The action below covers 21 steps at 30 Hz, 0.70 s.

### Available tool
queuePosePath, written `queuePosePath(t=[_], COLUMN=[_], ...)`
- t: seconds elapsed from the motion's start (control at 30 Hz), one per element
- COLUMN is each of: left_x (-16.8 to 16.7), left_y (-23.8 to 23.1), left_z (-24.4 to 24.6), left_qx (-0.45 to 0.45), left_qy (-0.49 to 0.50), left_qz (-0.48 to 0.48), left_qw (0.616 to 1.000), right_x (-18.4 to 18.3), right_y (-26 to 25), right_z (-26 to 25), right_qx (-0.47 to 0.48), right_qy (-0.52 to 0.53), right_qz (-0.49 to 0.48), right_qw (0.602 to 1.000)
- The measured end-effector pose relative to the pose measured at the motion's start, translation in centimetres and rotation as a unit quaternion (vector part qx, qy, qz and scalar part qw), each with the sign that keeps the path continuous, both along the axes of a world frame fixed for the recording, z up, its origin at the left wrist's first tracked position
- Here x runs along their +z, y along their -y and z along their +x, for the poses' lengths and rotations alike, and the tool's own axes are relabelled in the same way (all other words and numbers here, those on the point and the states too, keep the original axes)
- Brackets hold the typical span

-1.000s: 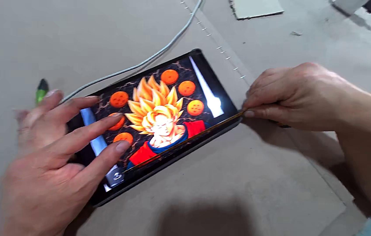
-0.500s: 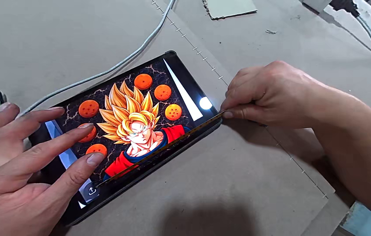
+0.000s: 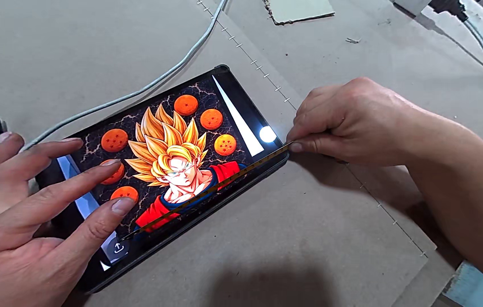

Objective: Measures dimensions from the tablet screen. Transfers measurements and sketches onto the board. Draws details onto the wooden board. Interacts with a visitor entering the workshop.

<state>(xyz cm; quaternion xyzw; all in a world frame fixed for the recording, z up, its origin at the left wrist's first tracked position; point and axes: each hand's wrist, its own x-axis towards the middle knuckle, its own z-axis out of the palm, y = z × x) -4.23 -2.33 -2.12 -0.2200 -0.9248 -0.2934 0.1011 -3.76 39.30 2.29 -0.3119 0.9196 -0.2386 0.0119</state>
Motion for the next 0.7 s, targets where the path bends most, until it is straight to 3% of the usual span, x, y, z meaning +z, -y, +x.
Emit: queuePosePath(t=[0.7], left_x=[0.25], left_y=[0.1], left_z=[-0.12], left_qx=[-0.009], left_qy=[-0.016], left_qz=[-0.004], left_qw=[1.0], right_x=[0.02], right_y=[0.15], right_z=[0.06], right_qx=[-0.004], right_qy=[-0.004], right_qz=[0.011], right_qw=[1.0])
